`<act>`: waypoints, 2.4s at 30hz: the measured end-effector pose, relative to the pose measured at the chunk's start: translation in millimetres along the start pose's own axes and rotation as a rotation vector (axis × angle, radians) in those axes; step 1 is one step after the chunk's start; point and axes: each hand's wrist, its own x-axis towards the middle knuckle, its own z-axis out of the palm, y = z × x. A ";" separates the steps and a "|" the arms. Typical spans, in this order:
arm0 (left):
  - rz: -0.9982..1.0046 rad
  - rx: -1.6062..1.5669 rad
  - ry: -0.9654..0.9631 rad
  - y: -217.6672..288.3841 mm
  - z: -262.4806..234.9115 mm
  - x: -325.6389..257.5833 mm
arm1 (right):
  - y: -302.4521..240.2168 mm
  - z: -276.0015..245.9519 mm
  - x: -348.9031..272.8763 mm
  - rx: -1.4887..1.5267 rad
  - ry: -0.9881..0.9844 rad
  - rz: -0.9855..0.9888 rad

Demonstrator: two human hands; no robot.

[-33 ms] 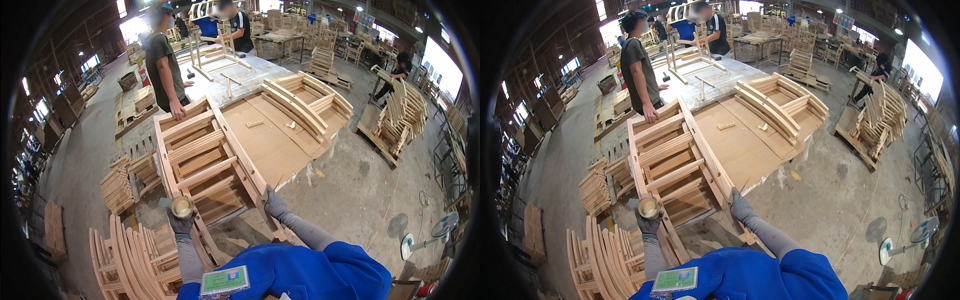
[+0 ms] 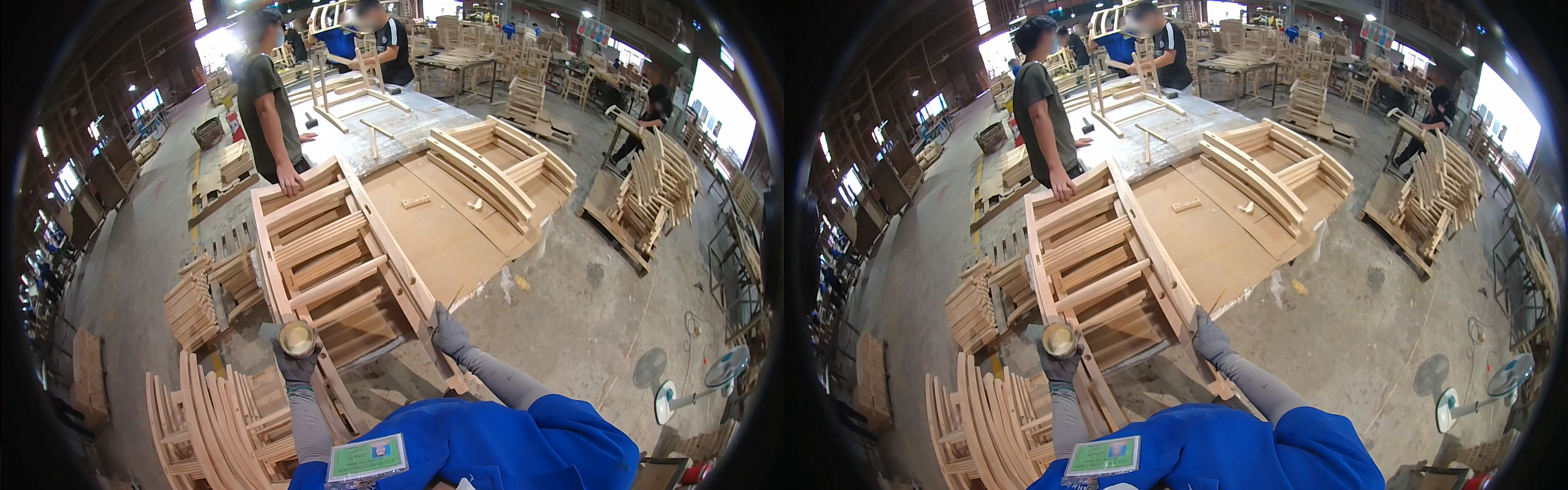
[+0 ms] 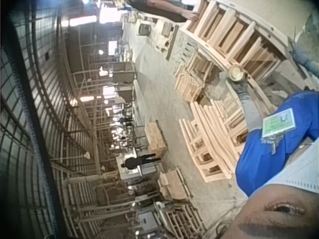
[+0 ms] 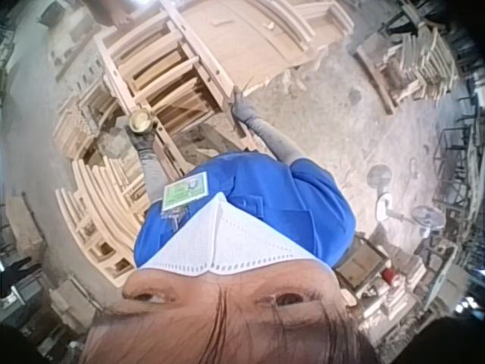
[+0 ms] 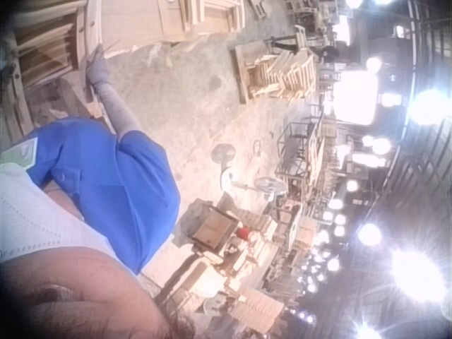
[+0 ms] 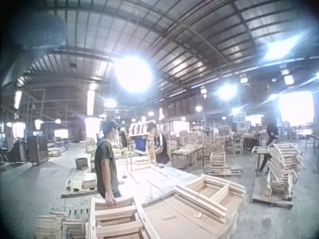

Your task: The person applies a light-colored finish to the wooden frame of a chair using a small brush and a container of finish. The person works on the chair frame while other workers assemble furniture in the background.

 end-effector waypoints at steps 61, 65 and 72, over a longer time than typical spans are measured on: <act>0.008 0.046 0.027 0.8 -0.7 3.0 | 9.7 8.5 3.0 0.038 0.013 -0.038; 0.021 0.081 0.067 -12.1 6.3 7.2 | 18.4 3.8 2.9 0.039 0.000 -0.056; 0.040 0.104 0.216 -5.7 4.7 1.4 | 2.2 -8.6 -3.0 0.033 -0.043 -0.042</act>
